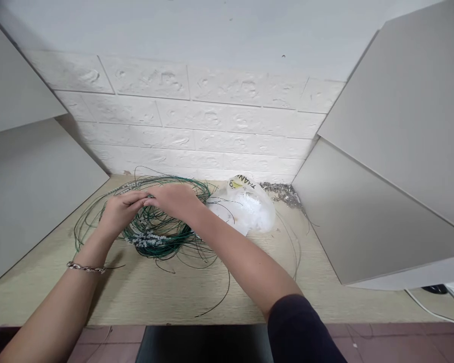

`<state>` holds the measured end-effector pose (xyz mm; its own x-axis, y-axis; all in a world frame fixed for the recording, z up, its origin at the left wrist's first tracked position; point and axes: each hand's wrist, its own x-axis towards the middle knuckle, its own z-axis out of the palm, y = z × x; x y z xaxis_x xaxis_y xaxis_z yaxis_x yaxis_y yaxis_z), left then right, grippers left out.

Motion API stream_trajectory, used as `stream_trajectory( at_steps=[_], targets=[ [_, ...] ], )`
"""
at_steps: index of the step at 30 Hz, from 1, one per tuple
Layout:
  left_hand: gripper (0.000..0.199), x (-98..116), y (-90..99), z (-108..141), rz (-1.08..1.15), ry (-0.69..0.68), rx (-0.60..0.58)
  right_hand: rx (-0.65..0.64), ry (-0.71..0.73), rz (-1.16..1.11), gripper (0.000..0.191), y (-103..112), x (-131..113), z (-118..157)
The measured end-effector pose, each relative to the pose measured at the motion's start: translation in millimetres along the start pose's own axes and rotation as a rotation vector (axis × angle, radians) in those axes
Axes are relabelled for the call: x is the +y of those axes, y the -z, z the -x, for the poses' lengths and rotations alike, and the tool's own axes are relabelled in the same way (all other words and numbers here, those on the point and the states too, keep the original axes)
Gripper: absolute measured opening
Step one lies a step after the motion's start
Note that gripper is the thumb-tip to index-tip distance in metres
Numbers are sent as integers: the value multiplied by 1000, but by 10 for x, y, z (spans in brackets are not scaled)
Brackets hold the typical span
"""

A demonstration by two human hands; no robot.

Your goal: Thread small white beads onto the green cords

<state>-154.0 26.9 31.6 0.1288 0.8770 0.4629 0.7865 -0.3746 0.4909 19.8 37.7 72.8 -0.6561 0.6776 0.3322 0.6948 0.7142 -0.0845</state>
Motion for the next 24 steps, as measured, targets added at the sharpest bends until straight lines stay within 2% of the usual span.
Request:
stream_trajectory(
  at_steps=[6,15,19,24],
  targets=[
    [33,62,0,-9,6,-119,-49,-61,55,69,24,78,-36,-107],
    [28,91,27,-6,-95,-85,-39,-77,37,5,20,77,-116,-173],
    [30,75,13,-17,-97,-93,-15,-80,84,77,25,75,-51,-138],
    [32,57,-4,-18,-93,-97,-4,-67,56,179,24,90,106,-1]
  ],
)
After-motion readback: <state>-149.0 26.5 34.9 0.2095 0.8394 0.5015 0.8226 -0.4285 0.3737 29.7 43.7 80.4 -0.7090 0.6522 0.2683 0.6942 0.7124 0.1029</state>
